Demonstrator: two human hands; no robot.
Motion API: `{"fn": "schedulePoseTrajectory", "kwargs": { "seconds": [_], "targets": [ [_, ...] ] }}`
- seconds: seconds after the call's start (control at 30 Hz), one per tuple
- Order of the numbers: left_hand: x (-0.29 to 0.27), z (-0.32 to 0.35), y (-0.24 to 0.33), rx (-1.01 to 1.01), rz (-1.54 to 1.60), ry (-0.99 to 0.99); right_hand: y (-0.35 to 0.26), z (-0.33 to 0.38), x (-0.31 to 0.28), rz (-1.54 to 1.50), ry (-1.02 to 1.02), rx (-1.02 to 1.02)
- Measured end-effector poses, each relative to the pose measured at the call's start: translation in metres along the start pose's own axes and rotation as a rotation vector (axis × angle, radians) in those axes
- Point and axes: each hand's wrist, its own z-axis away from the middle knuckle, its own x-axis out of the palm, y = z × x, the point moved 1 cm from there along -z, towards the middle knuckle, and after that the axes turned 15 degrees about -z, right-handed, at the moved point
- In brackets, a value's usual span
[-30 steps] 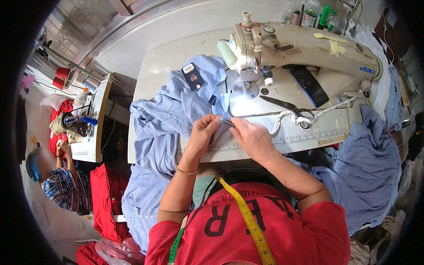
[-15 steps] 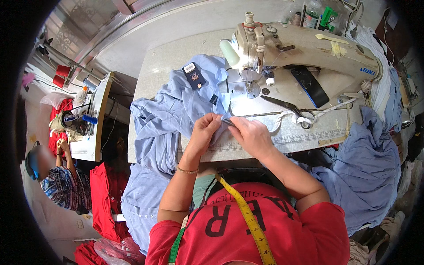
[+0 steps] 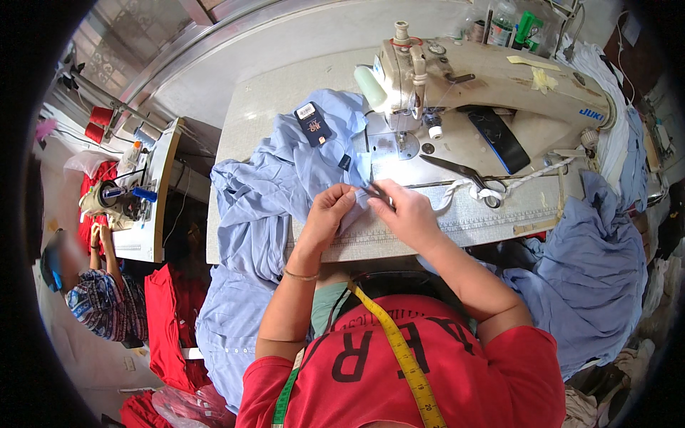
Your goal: The person sews light-blue shirts using an industrial sewing machine, trimming threads with small snips, and laying out the finished garment to check the collar and buttons.
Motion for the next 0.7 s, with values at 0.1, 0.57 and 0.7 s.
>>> {"fn": "schedulePoseTrajectory", "kwargs": {
  "seconds": [0.1,0.57,0.7],
  "targets": [
    [-0.002,0.002,0.005,0.012,0.008,-0.053,-0.002,-0.021,-0.012,-0.384,-0.060,0.203],
    [-0.008,0.002,0.010,-0.026,-0.198,-0.029,0.005,-0.051,-0.019,-0.738,-0.386,0.379],
    [-0.005,0.004,0.016,-0.003,-0.208,-0.001,0.004,-0.049,-0.020,-0.726,-0.392,0.383]
  ]
}}
